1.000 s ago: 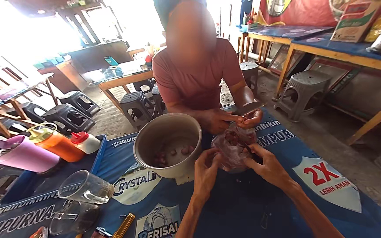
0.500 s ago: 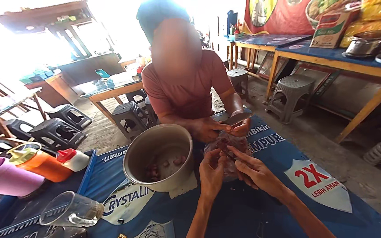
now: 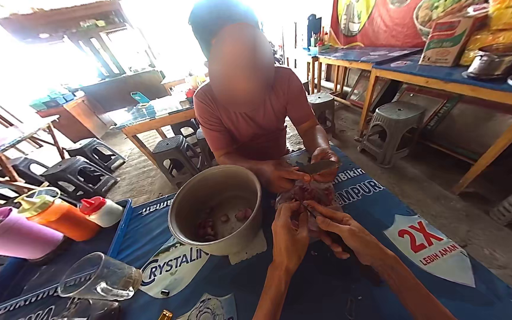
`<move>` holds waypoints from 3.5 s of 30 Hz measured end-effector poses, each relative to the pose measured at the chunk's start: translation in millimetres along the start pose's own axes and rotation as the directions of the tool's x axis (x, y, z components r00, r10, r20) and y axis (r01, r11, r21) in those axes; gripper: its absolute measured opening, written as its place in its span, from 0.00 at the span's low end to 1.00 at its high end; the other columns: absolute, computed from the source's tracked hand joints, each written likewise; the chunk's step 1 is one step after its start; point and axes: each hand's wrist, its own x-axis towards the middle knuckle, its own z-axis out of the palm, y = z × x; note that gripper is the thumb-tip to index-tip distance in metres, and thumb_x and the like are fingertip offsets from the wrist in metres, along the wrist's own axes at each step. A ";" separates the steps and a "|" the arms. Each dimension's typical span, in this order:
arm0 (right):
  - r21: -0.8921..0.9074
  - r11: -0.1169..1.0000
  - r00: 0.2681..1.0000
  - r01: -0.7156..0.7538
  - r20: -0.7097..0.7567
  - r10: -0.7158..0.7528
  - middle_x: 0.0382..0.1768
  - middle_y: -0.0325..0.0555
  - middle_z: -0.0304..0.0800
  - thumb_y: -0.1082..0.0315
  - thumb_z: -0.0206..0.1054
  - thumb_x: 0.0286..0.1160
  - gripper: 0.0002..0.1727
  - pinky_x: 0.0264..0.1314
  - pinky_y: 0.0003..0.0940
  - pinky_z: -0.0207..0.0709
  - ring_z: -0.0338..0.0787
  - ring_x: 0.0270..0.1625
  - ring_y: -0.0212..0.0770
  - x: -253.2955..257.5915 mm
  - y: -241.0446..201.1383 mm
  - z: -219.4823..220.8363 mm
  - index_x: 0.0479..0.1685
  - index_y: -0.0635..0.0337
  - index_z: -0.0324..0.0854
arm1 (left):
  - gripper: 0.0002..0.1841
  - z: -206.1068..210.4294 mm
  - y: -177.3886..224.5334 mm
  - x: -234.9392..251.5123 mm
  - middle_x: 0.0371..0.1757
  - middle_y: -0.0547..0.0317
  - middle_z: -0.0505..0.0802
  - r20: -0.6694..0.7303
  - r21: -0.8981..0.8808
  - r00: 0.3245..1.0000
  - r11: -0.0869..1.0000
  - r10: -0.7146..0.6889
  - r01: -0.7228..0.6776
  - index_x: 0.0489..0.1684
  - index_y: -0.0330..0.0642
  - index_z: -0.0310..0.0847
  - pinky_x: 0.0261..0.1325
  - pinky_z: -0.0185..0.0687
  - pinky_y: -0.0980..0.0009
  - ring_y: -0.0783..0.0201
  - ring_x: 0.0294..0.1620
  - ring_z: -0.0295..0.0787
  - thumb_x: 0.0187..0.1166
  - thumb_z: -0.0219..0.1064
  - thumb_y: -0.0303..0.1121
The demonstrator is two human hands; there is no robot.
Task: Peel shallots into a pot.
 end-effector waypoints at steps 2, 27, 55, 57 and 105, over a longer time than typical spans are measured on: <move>0.030 0.999 1.000 -0.018 -0.022 0.018 0.20 0.35 0.74 0.62 0.51 0.91 0.25 0.09 0.20 0.66 0.71 0.11 0.27 -0.1 -0.1 2.2 0.86 0.46 0.69 | 0.10 2.2 -0.7 -1.2 0.49 0.41 0.92 -0.016 0.049 0.998 0.997 0.059 -0.059 0.47 0.25 0.86 0.51 0.88 0.77 0.66 0.46 0.92 0.72 0.69 0.22; 0.232 0.972 0.971 0.037 -0.240 0.021 0.18 0.36 0.75 0.63 0.52 0.92 0.23 0.09 0.20 0.66 0.72 0.11 0.27 4.0 -3.2 -3.0 0.83 0.52 0.71 | 0.14 -5.8 -1.8 9.6 0.42 0.52 0.93 0.113 -0.588 0.872 0.676 -0.476 0.445 0.60 0.25 0.83 0.47 0.90 0.72 0.67 0.38 0.92 0.88 0.55 0.24; -0.290 0.955 0.953 -0.070 -0.302 -0.022 0.27 0.40 0.82 0.64 0.57 0.90 0.28 0.13 0.23 0.69 0.74 0.14 0.30 12.0 10.2 -1.3 0.88 0.57 0.63 | 0.17 -14.0 -21.6 -1.9 0.38 0.52 0.92 0.225 -0.027 0.896 0.917 -0.382 0.398 0.60 0.28 0.81 0.45 0.86 0.66 0.65 0.36 0.89 0.88 0.59 0.36; -0.237 0.971 0.961 -0.013 -0.273 -0.054 0.26 0.39 0.81 0.65 0.56 0.90 0.26 0.13 0.22 0.70 0.74 0.14 0.29 10.4 9.7 0.8 0.85 0.58 0.66 | 0.13 -12.9 -18.1 2.2 0.41 0.55 0.93 0.197 -0.343 0.867 0.796 -0.458 0.498 0.57 0.28 0.82 0.47 0.86 0.73 0.70 0.39 0.89 0.86 0.62 0.30; 0.163 0.986 0.974 0.032 -0.226 0.006 0.15 0.38 0.75 0.65 0.55 0.90 0.24 0.07 0.22 0.67 0.71 0.09 0.29 5.7 14.6 21.8 0.83 0.54 0.74 | 0.03 23.7 -0.7 -7.5 0.34 0.56 0.93 -0.074 -0.666 0.862 0.668 -0.502 0.332 0.41 0.29 0.83 0.47 0.88 0.76 0.72 0.37 0.91 0.74 0.69 0.16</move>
